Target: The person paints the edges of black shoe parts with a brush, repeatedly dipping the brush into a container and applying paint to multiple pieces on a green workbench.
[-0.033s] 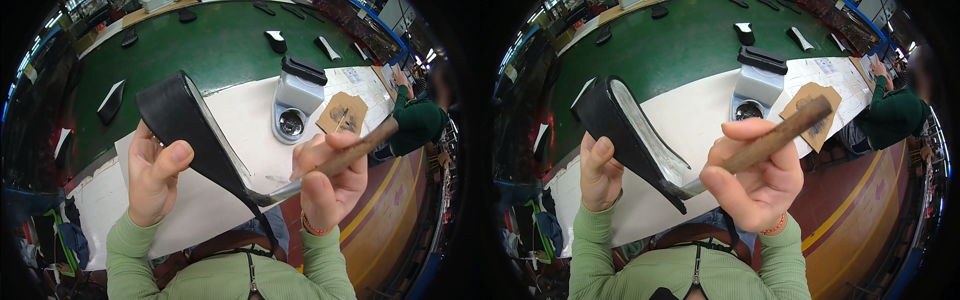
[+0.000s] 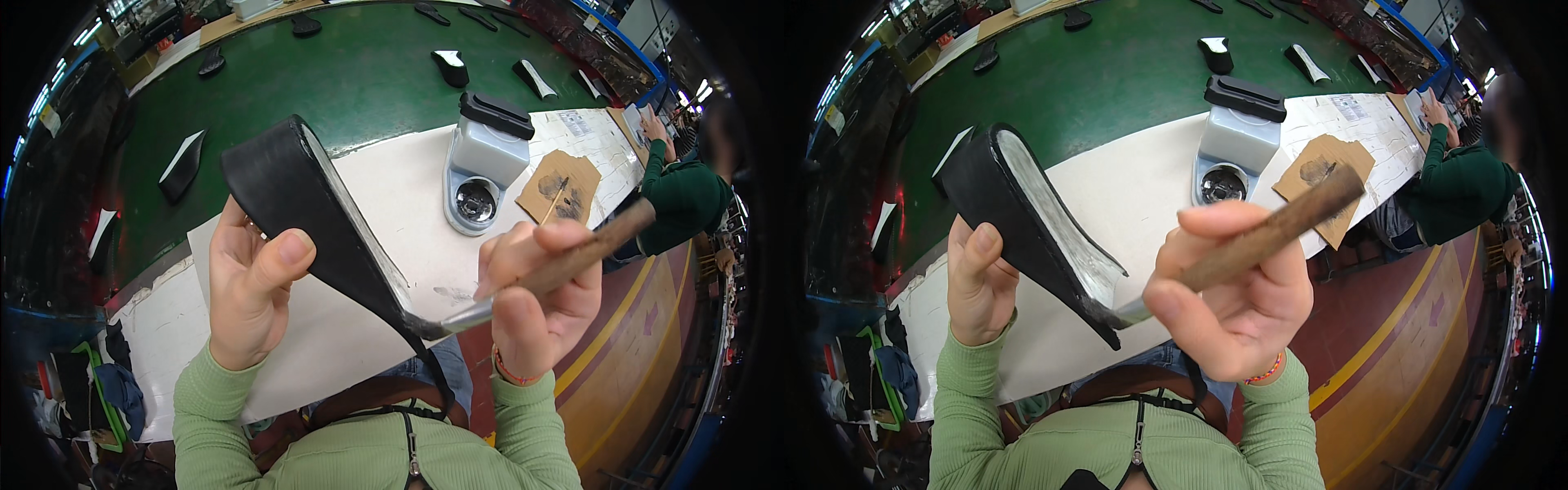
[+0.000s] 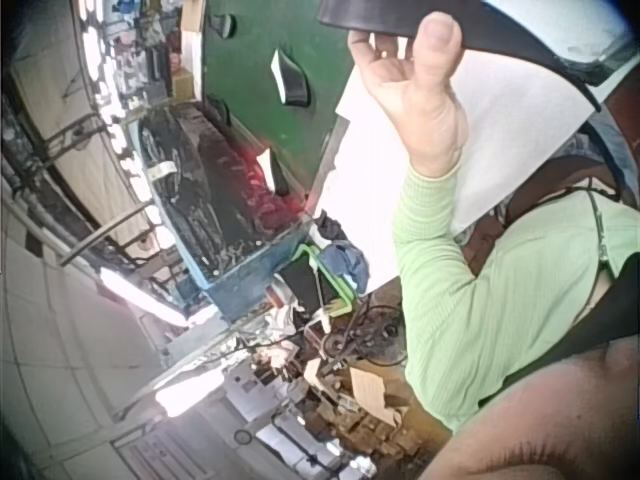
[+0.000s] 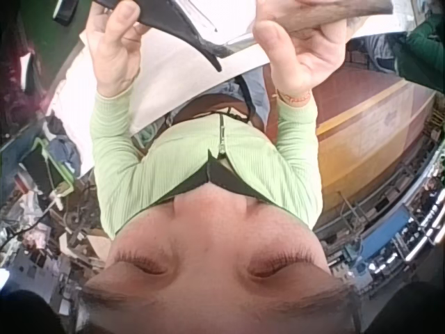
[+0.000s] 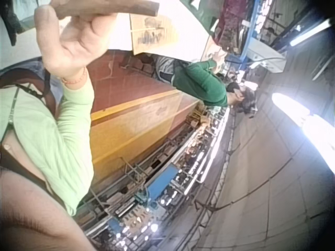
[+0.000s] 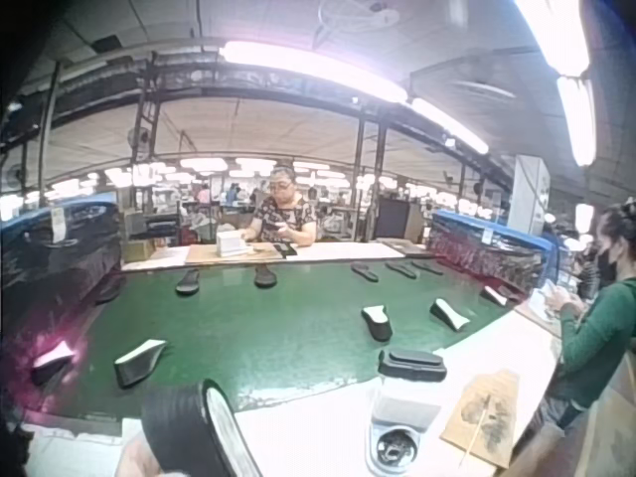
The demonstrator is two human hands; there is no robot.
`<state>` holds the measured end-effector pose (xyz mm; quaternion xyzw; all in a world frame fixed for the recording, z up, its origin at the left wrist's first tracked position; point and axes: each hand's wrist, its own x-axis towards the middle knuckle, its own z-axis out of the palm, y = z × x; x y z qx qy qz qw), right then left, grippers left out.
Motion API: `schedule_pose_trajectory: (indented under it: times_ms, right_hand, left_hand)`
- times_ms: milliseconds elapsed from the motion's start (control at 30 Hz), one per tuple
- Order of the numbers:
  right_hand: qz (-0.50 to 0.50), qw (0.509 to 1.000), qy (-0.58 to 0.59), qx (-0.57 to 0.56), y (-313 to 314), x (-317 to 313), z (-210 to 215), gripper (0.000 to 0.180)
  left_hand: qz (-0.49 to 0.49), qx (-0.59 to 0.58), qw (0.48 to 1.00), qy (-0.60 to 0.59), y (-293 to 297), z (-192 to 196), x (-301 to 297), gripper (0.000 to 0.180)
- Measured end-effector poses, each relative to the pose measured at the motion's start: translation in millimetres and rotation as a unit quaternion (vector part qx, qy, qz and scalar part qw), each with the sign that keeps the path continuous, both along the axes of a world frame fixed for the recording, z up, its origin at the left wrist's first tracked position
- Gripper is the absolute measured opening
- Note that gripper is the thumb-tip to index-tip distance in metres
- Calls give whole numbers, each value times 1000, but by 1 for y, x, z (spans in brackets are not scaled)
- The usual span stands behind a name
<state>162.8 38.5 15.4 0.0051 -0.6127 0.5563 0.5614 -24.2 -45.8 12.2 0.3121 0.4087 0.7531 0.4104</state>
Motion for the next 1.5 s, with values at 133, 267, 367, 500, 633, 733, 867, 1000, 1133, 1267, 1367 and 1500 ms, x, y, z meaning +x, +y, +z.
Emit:
schedule_pose_trajectory:
  times_ms: [133, 267, 367, 500, 633, 733, 867, 1000, 1133, 1267, 1367, 1500]
  right_hand:
    - [19, 999, 23, 41, 10, 1, 1, 48]
    - [-62, 998, 27, 18, 5, -3, 1, 49]
    - [-49, 998, 18, 27, 4, -6, 1, 49]
    - [-20, 999, 15, 32, 4, -5, 1, 49]
    - [-14, 999, 14, 29, 3, -3, -1, 50]
    - [-4, 999, 19, 31, 4, -2, -2, 50]
    - [-18, 999, 21, 34, 2, 0, -3, 49]
    - [-37, 997, 25, 70, 3, 1, -4, 49]
    - [-60, 991, 14, 118, 4, 3, -6, 51]
    - [-73, 988, -1, 137, 0, 8, -6, 52]
    - [-90, 983, -20, 157, -3, 12, -5, 52]
    - [-112, 974, -33, 194, -7, 15, -5, 52]
  left_hand:
    - [3, 3, 1000, 0, 4, -1, -3, 56]
    - [0, 1, 1000, 1, 4, -1, 0, 56]
    - [3, 5, 1000, 1, 4, -1, 1, 56]
    - [3, 5, 1000, 6, 3, -2, -1, 56]
    - [1, 8, 1000, 7, 3, -3, -1, 56]
    - [-4, 2, 1000, 6, 3, -1, -2, 55]
    - [0, -5, 1000, -23, 3, -1, 1, 53]
    - [-30, 1, 999, -30, 3, 0, -2, 52]
    - [-25, -5, 999, -34, 4, -2, -2, 51]
    - [-26, -20, 999, -37, 4, -4, -4, 50]
    - [-23, -27, 999, -31, 4, -4, -4, 50]
    - [-28, -40, 998, -27, 4, -5, -5, 48]
